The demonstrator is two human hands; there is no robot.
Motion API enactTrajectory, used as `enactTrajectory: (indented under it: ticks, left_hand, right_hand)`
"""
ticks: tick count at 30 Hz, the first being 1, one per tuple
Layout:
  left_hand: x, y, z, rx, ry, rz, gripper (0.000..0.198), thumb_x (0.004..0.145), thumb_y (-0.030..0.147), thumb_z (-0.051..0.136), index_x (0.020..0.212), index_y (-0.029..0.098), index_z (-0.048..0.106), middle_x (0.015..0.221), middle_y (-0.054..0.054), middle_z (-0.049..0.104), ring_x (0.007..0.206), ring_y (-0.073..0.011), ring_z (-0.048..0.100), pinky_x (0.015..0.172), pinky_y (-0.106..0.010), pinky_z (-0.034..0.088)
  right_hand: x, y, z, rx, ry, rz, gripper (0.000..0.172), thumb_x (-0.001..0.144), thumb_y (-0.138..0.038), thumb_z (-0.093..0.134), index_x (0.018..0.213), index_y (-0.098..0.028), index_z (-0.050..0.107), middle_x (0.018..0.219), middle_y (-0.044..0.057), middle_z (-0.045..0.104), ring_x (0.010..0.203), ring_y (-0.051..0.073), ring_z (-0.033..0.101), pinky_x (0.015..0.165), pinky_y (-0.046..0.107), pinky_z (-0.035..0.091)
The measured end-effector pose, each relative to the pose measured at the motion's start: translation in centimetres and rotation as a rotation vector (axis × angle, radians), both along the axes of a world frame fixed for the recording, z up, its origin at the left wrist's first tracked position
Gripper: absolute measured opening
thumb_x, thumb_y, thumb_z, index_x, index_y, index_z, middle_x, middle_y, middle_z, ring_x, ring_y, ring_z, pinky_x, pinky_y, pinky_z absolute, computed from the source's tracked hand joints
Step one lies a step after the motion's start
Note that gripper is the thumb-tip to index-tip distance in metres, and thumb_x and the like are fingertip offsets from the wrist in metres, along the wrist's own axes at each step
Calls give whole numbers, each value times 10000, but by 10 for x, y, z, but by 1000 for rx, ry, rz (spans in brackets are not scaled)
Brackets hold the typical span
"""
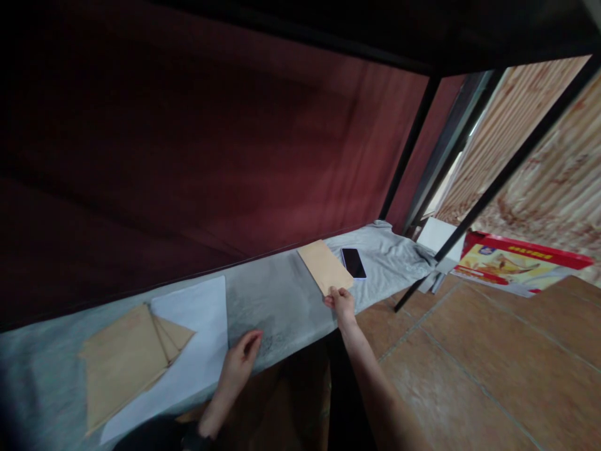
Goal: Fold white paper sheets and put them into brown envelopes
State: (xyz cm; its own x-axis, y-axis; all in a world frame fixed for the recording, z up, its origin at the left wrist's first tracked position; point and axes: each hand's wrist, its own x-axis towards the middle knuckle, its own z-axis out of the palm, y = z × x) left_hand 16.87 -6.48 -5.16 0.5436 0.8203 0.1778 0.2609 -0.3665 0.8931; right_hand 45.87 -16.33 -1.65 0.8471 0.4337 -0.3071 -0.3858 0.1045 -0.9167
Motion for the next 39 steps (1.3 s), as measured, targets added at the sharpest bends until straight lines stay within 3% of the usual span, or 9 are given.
enactTrajectory:
  ticks: [7, 16, 29, 39]
  left_hand:
    - [5, -4, 3, 192, 79, -44, 243, 897, 342, 487, 924, 256, 713, 965, -80, 740, 954, -265, 702, 885, -428, 566]
    - [5, -4, -1, 249, 126, -83, 247, 912, 285, 468, 972, 235, 702, 1004, -80, 718, 978, -247, 692, 896, -408, 564]
    - [6, -11, 1, 257, 138, -68, 249, 908, 215, 469, 982, 234, 706, 1035, -77, 703, 1009, -242, 671, 942, -414, 549]
    - [0, -23, 18, 177, 140, -111, 272, 931, 188, 478, 1021, 247, 727, 1053, -69, 707, 1015, -232, 649, 952, -391, 517]
  right_hand:
    - [11, -5, -3, -51, 82, 43, 332, 791, -293, 819, 659, -185, 534, 537, 3, 654, 430, 117, 626, 469, 205, 568]
    - [15, -5, -1, -126, 124, 103, 229, 860, -257, 732, 715, -160, 583, 548, 27, 688, 408, 107, 610, 444, 192, 557]
    - [19, -2, -1, -227, 114, 122, 186, 860, -201, 702, 723, -177, 579, 466, 21, 639, 407, 145, 623, 408, 197, 524]
    - [25, -3, -8, -311, 116, 182, 241, 878, -201, 671, 664, -168, 566, 498, 48, 658, 384, 119, 602, 434, 184, 532]
